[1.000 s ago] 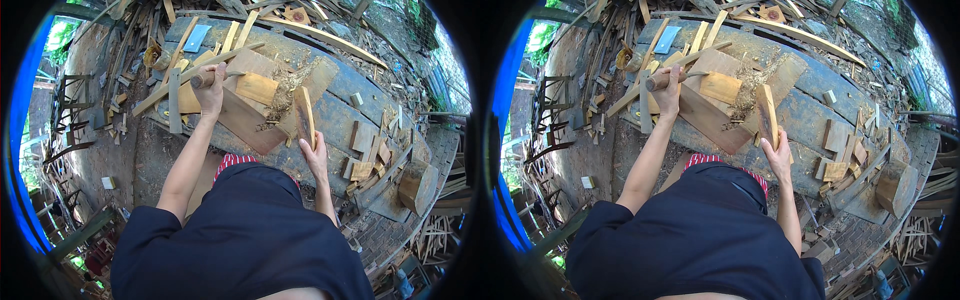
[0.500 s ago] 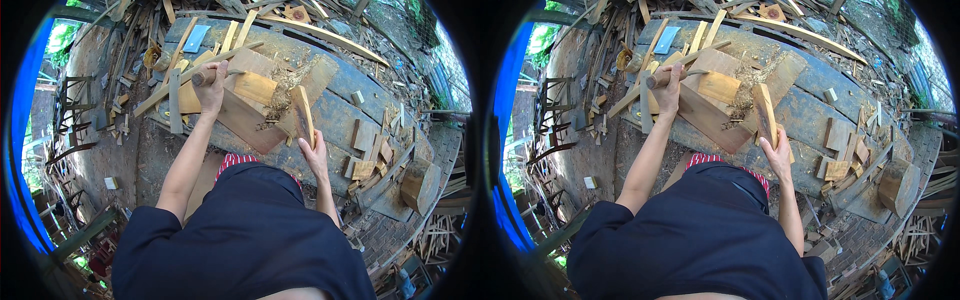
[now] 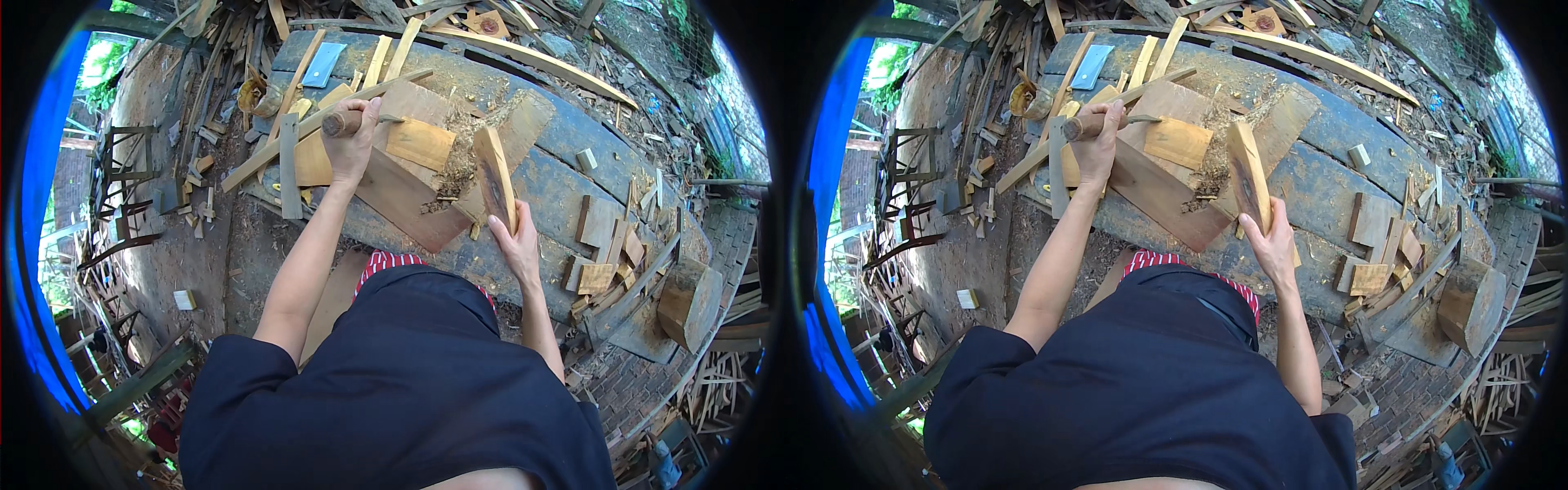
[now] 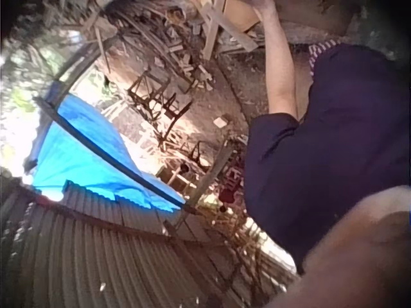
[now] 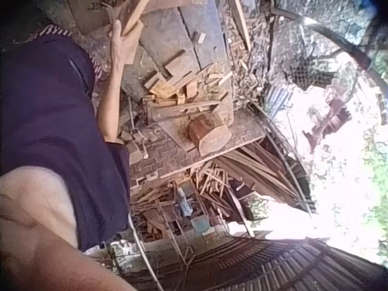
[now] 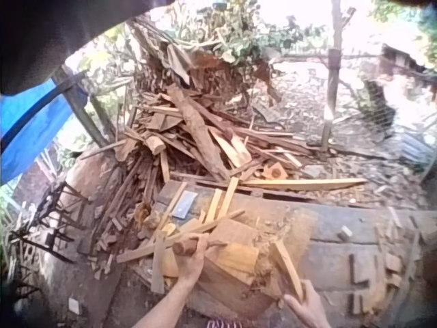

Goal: The person cuts wood pieces using a hand saw, handles the cut wood pieces, and carves a wooden block using a chisel and a piece of wood.

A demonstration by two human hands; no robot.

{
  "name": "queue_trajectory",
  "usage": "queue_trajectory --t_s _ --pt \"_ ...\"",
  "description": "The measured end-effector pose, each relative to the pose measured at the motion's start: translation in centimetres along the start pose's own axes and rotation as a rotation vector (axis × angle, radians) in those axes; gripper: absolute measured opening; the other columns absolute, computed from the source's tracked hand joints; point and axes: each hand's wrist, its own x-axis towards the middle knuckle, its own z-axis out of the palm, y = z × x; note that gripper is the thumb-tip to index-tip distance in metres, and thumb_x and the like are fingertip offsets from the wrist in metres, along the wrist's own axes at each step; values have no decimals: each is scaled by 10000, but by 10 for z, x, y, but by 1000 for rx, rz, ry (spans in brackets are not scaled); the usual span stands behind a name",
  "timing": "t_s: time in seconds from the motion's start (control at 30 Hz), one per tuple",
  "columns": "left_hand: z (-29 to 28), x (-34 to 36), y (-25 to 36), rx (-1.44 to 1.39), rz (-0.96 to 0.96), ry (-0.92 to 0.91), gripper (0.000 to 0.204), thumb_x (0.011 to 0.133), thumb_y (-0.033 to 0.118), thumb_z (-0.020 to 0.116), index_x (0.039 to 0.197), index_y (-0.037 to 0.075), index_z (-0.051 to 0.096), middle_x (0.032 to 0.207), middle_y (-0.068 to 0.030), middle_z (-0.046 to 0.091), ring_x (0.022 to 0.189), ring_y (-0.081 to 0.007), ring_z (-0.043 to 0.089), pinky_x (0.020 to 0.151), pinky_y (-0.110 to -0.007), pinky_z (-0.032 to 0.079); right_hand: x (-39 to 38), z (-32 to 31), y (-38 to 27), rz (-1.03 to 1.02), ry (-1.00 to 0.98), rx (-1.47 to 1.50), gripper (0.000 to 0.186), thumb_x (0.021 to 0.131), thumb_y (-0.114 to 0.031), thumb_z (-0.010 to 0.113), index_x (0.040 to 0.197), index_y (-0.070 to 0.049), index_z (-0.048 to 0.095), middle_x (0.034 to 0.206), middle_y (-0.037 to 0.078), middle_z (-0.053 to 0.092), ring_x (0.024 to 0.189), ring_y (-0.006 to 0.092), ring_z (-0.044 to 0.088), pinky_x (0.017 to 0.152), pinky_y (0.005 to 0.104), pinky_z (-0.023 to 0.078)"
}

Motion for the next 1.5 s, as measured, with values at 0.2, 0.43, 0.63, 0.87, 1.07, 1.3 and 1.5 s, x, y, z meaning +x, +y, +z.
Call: queue_trajectory --t_s 0.2,0.43,0.63,0.87,1.07,1.3,1.5 --pt "14 -8 1 19 85 94 136 825 126 700 782 43 601 708 12 610 643 -60 561 616 -229 463 15 18 -133 -397 23 -140 498 817 -245 667 1206 -10 464 924 186 654 850 271 668 657 339 510" --pt "10 -14 -27 -296 80 -12 199 811 148 699 948 64 582 853 -38 631 792 -148 606 696 -307 476 27 43 -183 -988 -29 -398 623 719 -220 740 1242 -35 455 897 142 638 756 262 654 596 382 523" --pt "26 -4 -17 -66 9 118 165 877 181 646 856 59 536 709 -15 540 640 -107 500 598 -275 432 16 55 -181 -1231 69 -324 661 675 -197 753 1260 -49 482 894 131 616 747 273 641 587 356 528" --pt "32 -10 -8 -271 10 130 124 832 92 670 772 44 572 726 -24 580 650 -98 538 582 -252 439 20 57 -178 -1070 27 -477 713 639 -147 758 1288 -50 481 925 146 631 755 277 643 609 354 531" --pt "24 -11 -16 12 280 76 119 832 96 666 786 55 566 703 -16 559 621 -105 524 571 -276 443 22 55 -178 -980 0 -571 682 687 -165 755 1300 -55 479 851 131 619 693 264 630 584 357 515" --pt "15 -18 -21 31 196 9 94 800 81 683 830 29 611 742 -49 639 690 -138 612 628 -281 474 31 52 -163 -872 -36 -433 641 741 -161 715 1316 -50 455 916 208 646 754 311 657 632 374 531" --pt "-10 -48 -19 -53 122 32 72 802 45 675 850 11 633 882 -63 671 874 -152 642 791 -269 480 43 38 -98 -413 89 -100 488 844 -285 654 1222 -23 491 869 249 656 806 344 676 681 383 521"
